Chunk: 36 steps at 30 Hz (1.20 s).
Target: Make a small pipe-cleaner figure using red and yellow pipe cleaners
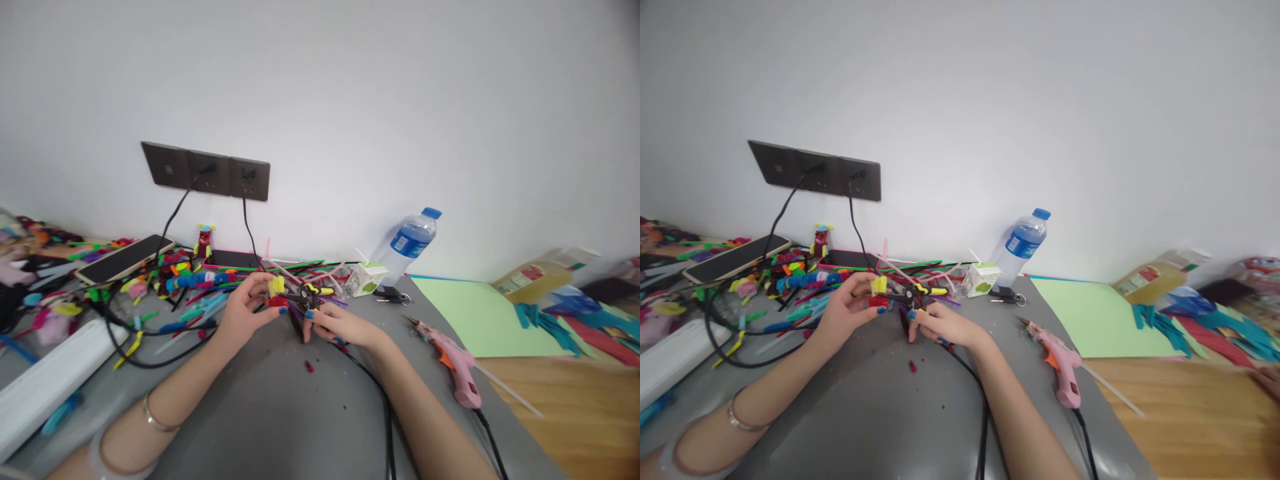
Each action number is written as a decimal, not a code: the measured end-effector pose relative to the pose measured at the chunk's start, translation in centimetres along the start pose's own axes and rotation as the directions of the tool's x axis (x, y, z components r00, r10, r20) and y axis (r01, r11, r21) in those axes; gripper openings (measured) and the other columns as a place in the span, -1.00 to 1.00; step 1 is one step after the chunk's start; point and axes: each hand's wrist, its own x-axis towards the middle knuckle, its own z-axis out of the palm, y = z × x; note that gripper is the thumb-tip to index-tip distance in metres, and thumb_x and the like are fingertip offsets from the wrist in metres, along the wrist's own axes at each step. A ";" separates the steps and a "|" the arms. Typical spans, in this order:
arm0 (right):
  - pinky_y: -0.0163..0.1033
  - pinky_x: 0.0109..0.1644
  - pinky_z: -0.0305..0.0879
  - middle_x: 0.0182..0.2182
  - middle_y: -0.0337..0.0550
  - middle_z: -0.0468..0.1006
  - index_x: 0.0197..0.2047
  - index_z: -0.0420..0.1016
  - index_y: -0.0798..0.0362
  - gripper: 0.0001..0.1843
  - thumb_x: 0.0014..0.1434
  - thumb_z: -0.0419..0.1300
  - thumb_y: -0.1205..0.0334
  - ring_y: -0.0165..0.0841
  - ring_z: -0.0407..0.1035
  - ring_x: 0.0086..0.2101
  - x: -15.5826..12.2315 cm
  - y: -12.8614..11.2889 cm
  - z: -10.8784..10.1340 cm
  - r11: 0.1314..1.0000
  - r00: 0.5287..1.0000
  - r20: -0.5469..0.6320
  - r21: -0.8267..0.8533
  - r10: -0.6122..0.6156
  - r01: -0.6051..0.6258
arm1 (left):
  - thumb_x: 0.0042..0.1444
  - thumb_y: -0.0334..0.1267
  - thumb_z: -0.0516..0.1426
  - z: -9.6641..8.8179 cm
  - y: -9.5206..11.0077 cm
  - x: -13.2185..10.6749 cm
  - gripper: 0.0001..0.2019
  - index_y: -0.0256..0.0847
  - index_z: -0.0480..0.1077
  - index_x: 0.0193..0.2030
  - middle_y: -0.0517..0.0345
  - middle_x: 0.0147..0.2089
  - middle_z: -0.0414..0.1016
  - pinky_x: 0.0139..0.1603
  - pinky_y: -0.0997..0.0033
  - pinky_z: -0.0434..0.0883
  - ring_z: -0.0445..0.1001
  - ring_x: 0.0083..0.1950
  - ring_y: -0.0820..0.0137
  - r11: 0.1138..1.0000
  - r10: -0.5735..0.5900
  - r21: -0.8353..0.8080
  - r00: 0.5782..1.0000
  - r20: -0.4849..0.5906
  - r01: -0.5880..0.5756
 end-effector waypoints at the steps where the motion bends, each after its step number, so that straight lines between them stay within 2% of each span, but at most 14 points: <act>1: -0.35 -0.50 0.06 -0.77 -0.43 0.10 -0.35 0.58 0.24 -0.24 0.32 -0.12 -0.28 -0.53 0.01 -0.69 0.0 0.0 0.0 1.000 1.000 0.000 -0.001 -0.001 0.001 | -0.14 -0.31 0.37 0.0 0.0 0.0 -0.53 -0.19 0.35 -0.07 0.08 -0.19 0.57 -0.13 0.38 0.45 0.55 -0.10 0.28 1.000 -0.001 -0.001 1.000 0.000 0.001; 36: -0.36 -0.53 0.03 -0.75 -0.42 0.11 -0.33 0.58 0.24 -0.26 0.32 -0.11 -0.26 -0.54 0.00 -0.69 -0.1 -0.3 0.1 1.000 1.000 -0.007 -0.004 0.012 -0.012 | -0.12 -0.28 0.37 -0.1 -0.3 -0.1 -0.54 -0.18 0.37 -0.05 0.07 -0.18 0.55 -0.11 0.38 0.45 0.52 -0.11 0.31 1.000 0.001 0.001 1.000 -0.004 -0.001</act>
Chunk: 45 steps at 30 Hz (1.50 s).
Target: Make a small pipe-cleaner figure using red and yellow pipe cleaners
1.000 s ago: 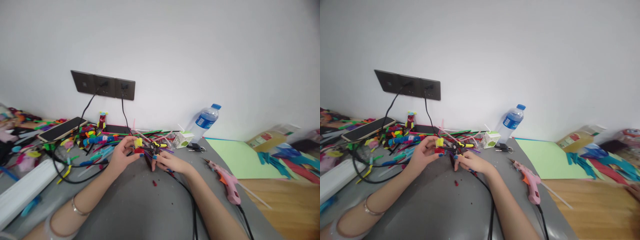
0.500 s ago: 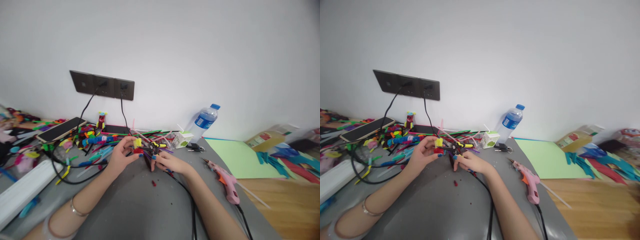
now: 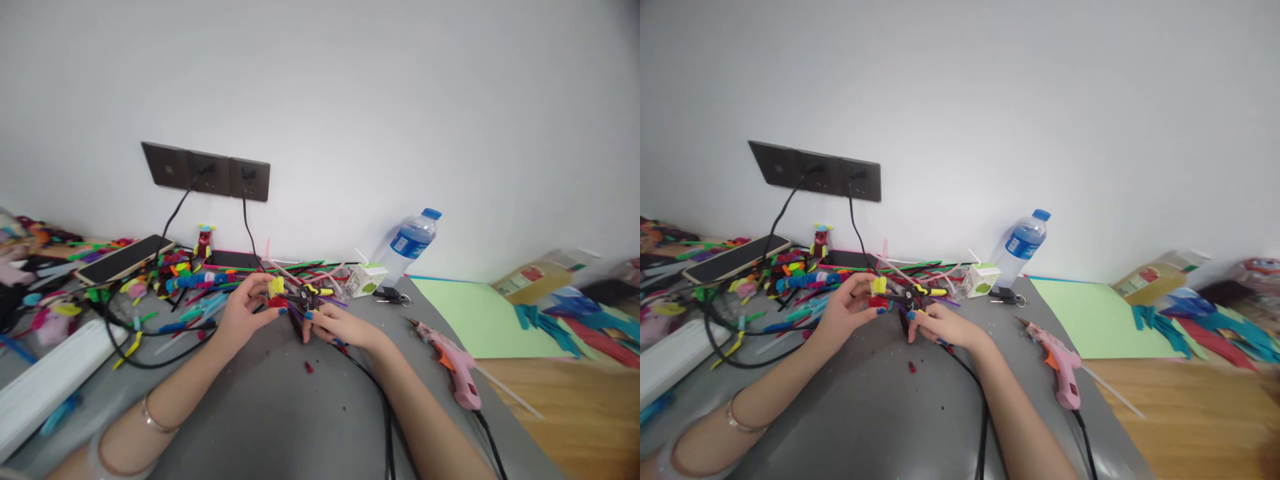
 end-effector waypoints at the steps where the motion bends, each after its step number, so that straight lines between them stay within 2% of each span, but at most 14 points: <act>1: -0.36 -0.53 0.03 -0.75 -0.42 0.12 -0.33 0.58 0.24 -0.26 0.32 -0.11 -0.25 -0.54 0.01 -0.69 0.0 0.0 0.0 1.000 1.000 0.001 0.000 0.001 -0.001 | -0.12 -0.28 0.37 0.0 0.0 0.0 -0.54 -0.18 0.37 -0.05 0.07 -0.18 0.55 -0.11 0.38 0.44 0.52 -0.11 0.31 1.000 -0.001 0.003 1.000 -0.001 0.001; 30: -0.35 -0.51 0.05 -0.77 -0.42 0.12 -0.35 0.58 0.22 -0.26 0.32 -0.12 -0.26 -0.53 0.01 -0.69 0.1 0.1 0.1 1.000 1.000 -0.004 -0.009 -0.004 0.004 | -0.13 -0.30 0.36 0.1 0.2 0.1 -0.54 -0.18 0.35 -0.06 0.09 -0.19 0.56 -0.12 0.39 0.45 0.53 -0.10 0.29 1.000 0.001 0.000 1.000 0.005 -0.001; 34: -0.35 -0.54 0.02 -0.78 -0.44 0.09 -0.40 0.53 0.19 -0.34 0.31 -0.07 -0.21 -0.54 -0.02 -0.71 0.2 0.3 -0.1 0.997 1.000 0.017 0.068 0.018 -0.019 | -0.14 -0.31 0.38 0.2 0.0 0.0 -0.53 -0.18 0.36 -0.06 0.11 -0.19 0.54 -0.12 0.41 0.44 0.51 -0.13 0.34 1.000 -0.005 -0.015 1.000 -0.004 0.005; 38: -0.36 -0.61 -0.06 -0.81 -0.46 0.05 -0.55 0.38 0.12 -0.43 0.27 -0.01 -0.15 -0.55 -0.06 -0.74 0.2 0.9 -0.5 0.981 0.999 0.025 0.191 0.033 -0.037 | -0.14 -0.31 0.39 0.5 -0.1 -0.3 -0.53 -0.16 0.36 -0.06 0.12 -0.16 0.53 -0.12 0.44 0.42 0.50 -0.14 0.37 0.999 -0.006 -0.053 0.999 0.039 0.008; 42: -0.37 -0.65 -0.14 -0.81 -0.49 0.01 -0.55 0.32 0.09 -0.46 0.27 -0.03 -0.14 -0.56 -0.08 -0.76 0.1 1.5 -0.6 0.962 1.000 -0.012 0.272 0.007 -0.003 | -0.09 -0.30 0.38 0.6 -0.2 -0.4 -0.52 -0.14 0.34 -0.03 0.09 -0.11 0.52 -0.05 0.38 0.44 0.52 -0.07 0.31 0.997 -0.002 -0.073 0.997 0.075 0.008; 45: -0.37 -0.66 -0.16 -0.81 -0.50 0.00 -0.54 0.30 0.07 -0.44 0.26 -0.03 -0.21 -0.55 -0.10 -0.76 0.2 1.7 -0.5 0.954 1.000 -0.010 0.300 -0.007 0.010 | -0.04 -0.30 0.35 0.6 0.0 -0.2 -0.53 -0.14 0.31 0.00 0.06 -0.09 0.54 -0.05 0.37 0.46 0.53 -0.04 0.30 0.995 0.010 -0.100 0.997 0.079 -0.002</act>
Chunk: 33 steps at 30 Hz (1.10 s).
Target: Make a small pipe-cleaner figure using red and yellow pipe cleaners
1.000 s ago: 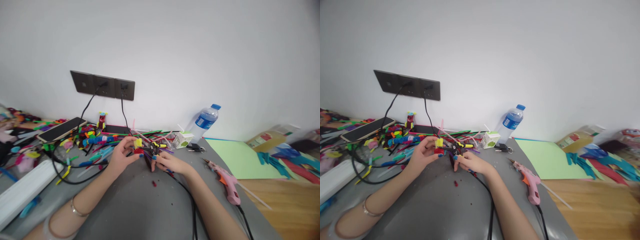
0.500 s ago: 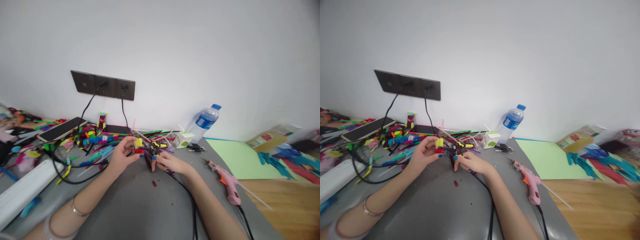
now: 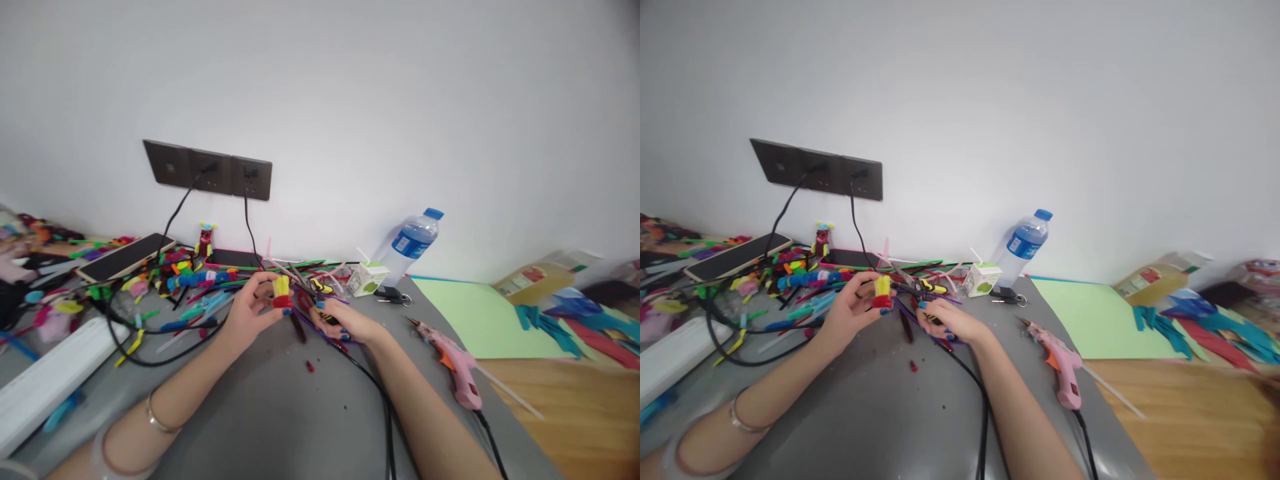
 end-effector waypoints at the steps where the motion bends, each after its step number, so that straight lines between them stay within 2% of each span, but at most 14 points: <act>1: -0.38 -0.66 -0.17 -0.81 -0.50 0.01 -0.55 0.27 0.06 -0.43 0.23 0.00 -0.25 -0.56 -0.10 -0.76 0.0 0.0 0.0 1.000 1.000 0.000 0.003 -0.003 0.003 | -0.03 -0.30 0.34 0.0 0.1 0.1 -0.53 -0.13 0.30 0.02 0.05 -0.08 0.54 -0.11 0.39 0.47 0.52 -0.03 0.28 1.000 -0.003 -0.007 1.000 -0.003 0.003; 5: -0.38 -0.61 -0.12 -0.76 -0.46 0.11 -0.57 0.15 0.01 -0.44 0.06 0.21 -0.28 -0.56 -0.06 -0.70 0.0 -0.2 0.2 0.995 0.997 -0.082 -0.097 -0.012 0.004 | 0.04 -0.25 0.29 0.1 0.5 0.3 -0.51 -0.07 0.24 0.10 -0.01 0.01 0.51 -0.44 0.51 0.46 0.55 -0.12 0.27 0.997 -0.067 -0.040 0.998 -0.001 0.067; 8: -0.35 -0.55 -0.04 -0.72 -0.40 0.18 -0.57 0.18 0.02 -0.51 0.13 0.18 -0.17 -0.52 0.01 -0.66 -0.2 -0.6 0.2 0.947 0.957 -0.290 -0.314 -0.034 -0.062 | 0.07 -0.25 0.27 0.1 0.5 0.5 -0.49 -0.05 0.22 0.15 -0.04 0.10 0.46 -0.46 0.50 0.47 0.57 -0.26 0.36 0.988 -0.125 -0.091 0.992 0.032 0.127; 10: -0.32 -0.52 -0.02 -0.70 -0.34 0.20 -0.60 0.21 0.03 -0.55 0.17 0.12 -0.08 -0.48 0.05 -0.64 -0.4 -0.8 0.0 0.869 0.882 -0.461 -0.472 -0.098 -0.150 | 0.08 -0.27 0.27 0.1 0.4 0.5 -0.49 -0.04 0.23 0.16 -0.03 0.11 0.44 -0.38 0.47 0.51 0.57 -0.26 0.39 0.980 -0.153 -0.120 0.988 0.030 0.156; 12: -0.30 -0.50 -0.03 -0.69 -0.29 0.25 -0.62 0.27 0.04 -0.60 0.16 0.10 0.02 -0.44 0.10 -0.61 -0.6 -0.9 -0.1 0.764 0.775 -0.598 -0.592 -0.204 -0.255 | 0.06 -0.28 0.29 0.1 0.4 0.6 -0.48 -0.04 0.25 0.15 0.01 0.09 0.45 -0.28 0.43 0.54 0.57 -0.24 0.41 0.975 -0.167 -0.148 0.986 0.020 0.168; 16: -0.29 -0.44 0.02 -0.57 -0.18 0.45 -0.45 0.50 0.06 -0.74 0.13 0.12 0.10 -0.33 0.27 -0.52 -1.0 -1.4 0.1 0.622 0.567 -0.703 -0.685 -0.428 -0.380 | 0.10 -0.19 0.27 -0.1 0.5 0.5 -0.56 -0.07 0.29 0.10 0.03 0.06 0.47 -0.22 0.38 0.55 0.58 -0.22 0.39 0.968 -0.189 -0.166 0.982 0.017 0.189; 19: -0.28 -0.38 0.11 -0.54 -0.16 0.48 -0.40 0.53 0.08 -0.71 0.14 0.11 0.07 -0.31 0.30 -0.48 -1.6 -2.0 0.0 0.682 0.431 -0.737 -0.663 -0.521 -0.308 | 0.13 -0.11 0.25 -0.3 0.7 0.6 -0.58 -0.09 0.28 0.09 0.02 0.04 0.49 -0.28 0.42 0.55 0.60 -0.25 0.37 0.976 -0.189 -0.114 0.982 -0.023 0.186; 21: -0.28 -0.38 0.13 -0.57 -0.20 0.43 -0.46 0.49 0.10 -0.67 0.14 0.13 0.02 -0.34 0.27 -0.49 -2.2 -2.4 -0.3 0.753 0.352 -0.771 -0.619 -0.531 -0.221 | 0.10 -0.11 0.27 -0.4 0.6 0.7 -0.47 -0.06 0.21 0.18 0.03 0.02 0.51 -0.29 0.44 0.54 0.61 -0.26 0.37 0.982 -0.175 -0.081 0.982 -0.065 0.170; 23: -0.29 -0.40 0.13 -0.59 -0.23 0.38 -0.51 0.45 0.09 -0.64 0.11 0.16 -0.03 -0.36 0.25 -0.50 -2.9 -2.7 -0.9 0.819 0.294 -0.815 -0.555 -0.500 -0.147 | 0.07 -0.12 0.29 -0.6 0.4 0.7 -0.37 -0.04 0.15 0.25 0.03 0.03 0.52 -0.28 0.43 0.54 0.62 -0.24 0.35 0.985 -0.168 -0.055 0.982 -0.092 0.163; 26: -0.27 -0.29 0.25 -0.41 -0.16 0.48 -0.54 0.43 0.07 -0.67 0.01 0.25 -0.03 -0.31 0.37 -0.33 -3.7 -2.9 -2.0 0.885 0.219 -0.863 -0.465 -0.456 0.011 | 0.04 -0.10 0.29 -0.6 0.1 0.8 -0.50 -0.15 0.31 0.10 -0.02 0.02 0.52 -0.28 0.42 0.54 0.61 -0.19 0.29 0.985 -0.169 0.013 0.982 -0.082 0.170; 28: -0.24 -0.22 0.32 -0.37 -0.15 0.51 -0.50 0.43 0.05 -0.69 -0.05 0.31 -0.03 -0.26 0.42 -0.26 -4.0 -2.9 -2.4 0.936 0.194 -0.919 -0.319 -0.343 0.146 | 0.03 -0.11 0.28 -0.6 0.1 0.8 -0.63 -0.21 0.40 -0.06 -0.03 -0.04 0.55 -0.28 0.40 0.53 0.60 -0.16 0.26 0.982 -0.170 0.071 0.984 -0.057 0.173; 29: -0.21 -0.20 0.35 -0.37 -0.14 0.53 -0.47 0.43 0.04 -0.69 -0.06 0.33 -0.02 -0.24 0.45 -0.24 -4.1 -3.0 -2.5 0.946 0.204 -0.937 -0.236 -0.282 0.222 | 0.03 -0.13 0.28 -0.5 0.1 0.8 -0.67 -0.23 0.42 -0.11 -0.03 -0.07 0.56 -0.27 0.39 0.53 0.59 -0.16 0.26 0.980 -0.168 0.097 0.985 -0.046 0.172; 31: -0.12 -0.15 0.41 -0.35 -0.12 0.56 -0.41 0.43 0.02 -0.71 -0.06 0.34 0.01 -0.18 0.49 -0.21 -4.1 -3.2 -2.4 0.927 0.276 -0.940 -0.092 -0.202 0.365 | 0.02 -0.18 0.27 -0.4 0.1 0.8 -0.73 -0.23 0.44 -0.15 -0.05 -0.05 0.56 -0.22 0.34 0.53 0.57 -0.14 0.27 0.978 -0.158 0.133 0.987 -0.030 0.160; 33: -0.05 -0.12 0.44 -0.27 -0.07 0.59 -0.35 0.43 0.00 -0.74 -0.04 0.34 0.05 -0.13 0.51 -0.17 -4.1 -3.3 -2.2 0.897 0.381 -0.905 -0.001 -0.188 0.442 | -0.02 -0.24 0.29 -0.4 0.1 0.7 -0.77 -0.22 0.44 -0.20 -0.08 0.04 0.54 -0.11 0.28 0.51 0.55 -0.06 0.26 0.982 -0.131 0.137 0.991 -0.022 0.132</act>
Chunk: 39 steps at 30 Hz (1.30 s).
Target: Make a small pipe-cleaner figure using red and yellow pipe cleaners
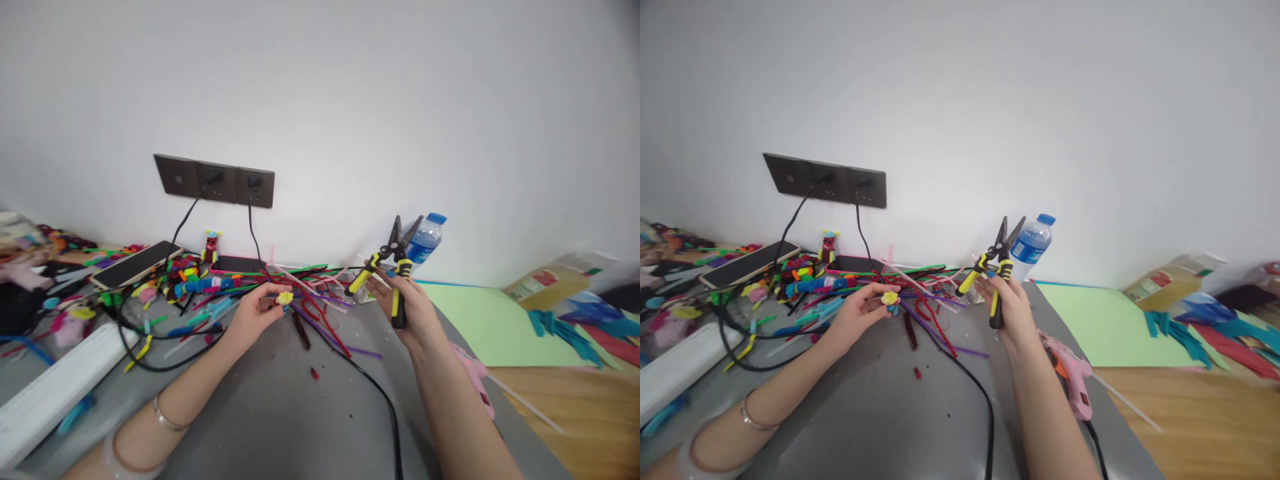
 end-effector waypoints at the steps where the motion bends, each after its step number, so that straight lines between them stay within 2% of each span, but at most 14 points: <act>1: -0.03 -0.12 0.44 -0.25 -0.05 0.59 -0.32 0.43 0.00 -0.74 -0.03 0.33 0.06 -0.12 0.51 -0.17 -0.1 0.0 0.1 1.000 0.998 0.051 0.013 0.025 -0.026 | -0.04 -0.27 0.29 0.0 -0.1 0.0 -0.78 -0.22 0.43 -0.23 -0.10 0.08 0.52 -0.06 0.25 0.49 0.53 -0.01 0.24 1.000 0.016 -0.006 1.000 0.002 -0.016; 3: -0.04 -0.13 0.43 -0.25 -0.04 0.59 -0.29 0.44 0.01 -0.72 -0.02 0.32 0.05 -0.13 0.51 -0.20 -0.3 0.1 0.2 0.996 0.987 0.135 -0.052 0.083 -0.077 | -0.08 -0.32 0.30 -0.1 -0.2 0.0 -0.78 -0.22 0.39 -0.29 -0.12 0.13 0.48 0.01 0.23 0.46 0.49 0.09 0.20 0.999 0.036 -0.020 0.999 0.006 -0.036; 5: -0.08 -0.16 0.40 -0.31 -0.07 0.57 -0.27 0.45 0.03 -0.70 -0.02 0.31 0.03 -0.16 0.48 -0.25 -0.4 0.4 0.4 0.976 0.977 0.174 -0.199 0.121 -0.085 | -0.10 -0.36 0.30 -0.1 -0.5 0.1 -0.78 -0.22 0.36 -0.30 -0.13 0.13 0.47 -0.01 0.26 0.45 0.47 0.10 0.20 0.999 0.035 -0.012 0.999 0.011 -0.035; 8: -0.15 -0.20 0.32 -0.39 -0.14 0.52 -0.30 0.45 0.07 -0.71 0.00 0.25 0.03 -0.22 0.41 -0.31 -0.6 1.1 0.9 0.903 0.972 0.209 -0.430 0.104 -0.004 | -0.08 -0.37 0.29 -0.2 -0.6 0.1 -0.78 -0.22 0.33 -0.32 -0.09 0.08 0.49 -0.09 0.34 0.45 0.49 0.01 0.26 0.999 0.038 0.014 0.999 0.014 -0.038; 10: -0.19 -0.22 0.28 -0.40 -0.16 0.50 -0.32 0.43 0.07 -0.73 0.01 0.20 0.03 -0.24 0.38 -0.31 -0.5 1.5 1.4 0.855 0.967 0.240 -0.516 0.091 0.048 | -0.05 -0.31 0.29 -0.2 -0.5 0.1 -0.80 -0.22 0.35 -0.32 -0.07 0.03 0.50 -0.11 0.35 0.44 0.49 -0.03 0.28 0.998 0.051 0.028 0.999 0.011 -0.052; 15: -0.21 -0.15 0.29 -0.31 -0.16 0.49 -0.23 0.34 0.02 -0.70 0.01 0.19 0.03 -0.26 0.39 -0.24 -0.4 1.8 1.7 0.839 0.950 0.290 -0.541 0.120 0.059 | 0.01 -0.15 0.29 0.0 0.2 0.0 -0.75 -0.24 0.48 -0.23 -0.05 0.00 0.52 -0.07 0.29 0.46 0.48 -0.01 0.23 0.998 0.039 0.050 0.999 -0.003 -0.039; 17: -0.18 -0.07 0.31 -0.23 -0.13 0.52 -0.12 0.33 0.02 -0.64 0.04 0.18 0.03 -0.26 0.41 -0.19 -0.6 1.6 1.6 0.845 0.930 0.319 -0.534 0.181 0.019 | 0.02 -0.13 0.28 0.0 0.5 -0.1 -0.76 -0.24 0.50 -0.23 -0.04 0.00 0.53 -0.04 0.27 0.46 0.48 0.02 0.21 0.998 0.039 0.049 0.999 0.000 -0.039; 20: -0.12 -0.01 0.31 -0.12 -0.09 0.54 -0.01 0.36 0.03 -0.58 0.08 0.16 0.06 -0.21 0.41 -0.13 -0.9 1.3 1.7 0.804 0.895 0.362 -0.594 0.262 0.005 | 0.01 -0.12 0.29 0.0 0.6 -0.1 -0.76 -0.24 0.52 -0.27 -0.06 0.00 0.53 -0.03 0.25 0.47 0.49 0.03 0.18 0.998 0.052 0.048 0.999 -0.003 -0.052; 22: -0.11 -0.01 0.31 -0.12 -0.09 0.55 -0.03 0.41 0.04 -0.60 0.06 0.14 0.10 -0.19 0.40 -0.12 -1.3 1.4 2.1 0.772 0.883 0.404 -0.631 0.240 0.079 | 0.01 -0.12 0.29 0.0 0.6 0.0 -0.77 -0.24 0.52 -0.30 -0.08 0.00 0.53 -0.06 0.26 0.48 0.49 0.03 0.18 0.997 0.051 0.053 0.999 -0.003 -0.051; 25: -0.12 -0.03 0.30 -0.17 -0.10 0.54 -0.10 0.41 0.07 -0.65 0.03 0.10 0.18 -0.20 0.39 -0.17 -1.9 1.9 3.0 0.729 0.882 0.453 -0.648 0.134 0.222 | 0.02 -0.15 0.28 -0.1 0.5 0.0 -0.81 -0.25 0.50 -0.33 -0.09 0.03 0.52 -0.06 0.29 0.47 0.48 0.05 0.19 0.997 0.042 0.060 0.999 0.002 -0.042; 30: -0.17 -0.11 0.31 -0.14 -0.08 0.54 0.02 0.33 0.04 -0.57 0.04 0.14 0.24 -0.22 0.41 -0.21 -3.2 1.3 3.6 0.564 0.876 0.480 -0.712 -0.044 0.418 | -0.08 -0.23 0.32 -0.4 0.1 0.5 -0.79 -0.23 0.37 -0.40 -0.07 -0.03 0.54 -0.07 0.25 0.47 0.51 -0.02 0.21 0.996 0.089 0.035 0.994 -0.070 -0.087; 35: -0.07 -0.02 0.29 -0.04 0.05 0.53 0.07 0.33 0.05 -0.51 0.04 0.23 0.18 -0.08 0.41 -0.07 -3.8 0.3 3.6 0.351 0.818 0.569 -0.750 -0.091 0.561 | -0.07 -0.29 0.27 -0.8 0.5 0.7 -0.81 -0.20 0.30 -0.44 -0.04 -0.08 0.55 -0.08 0.25 0.45 0.52 -0.05 0.23 0.977 0.175 0.148 0.973 -0.148 -0.153; 37: -0.06 -0.02 0.28 -0.05 0.05 0.54 0.05 0.34 0.06 -0.52 0.04 0.23 0.19 -0.07 0.42 -0.06 -3.8 0.3 3.7 0.323 0.795 0.599 -0.737 -0.094 0.594 | -0.07 -0.30 0.24 -0.8 0.8 0.6 -0.82 -0.19 0.27 -0.47 -0.04 -0.07 0.54 -0.07 0.25 0.43 0.52 -0.05 0.23 0.964 0.201 0.209 0.966 -0.164 -0.165; 39: -0.07 -0.03 0.29 -0.05 0.03 0.54 0.05 0.33 0.05 -0.54 0.05 0.23 0.21 -0.09 0.42 -0.07 -3.8 0.4 3.9 0.330 0.780 0.621 -0.721 -0.080 0.609 | -0.05 -0.31 0.23 -0.9 1.0 0.5 -0.82 -0.18 0.25 -0.48 -0.04 -0.06 0.54 -0.05 0.24 0.41 0.51 -0.05 0.23 0.951 0.220 0.256 0.960 -0.174 -0.171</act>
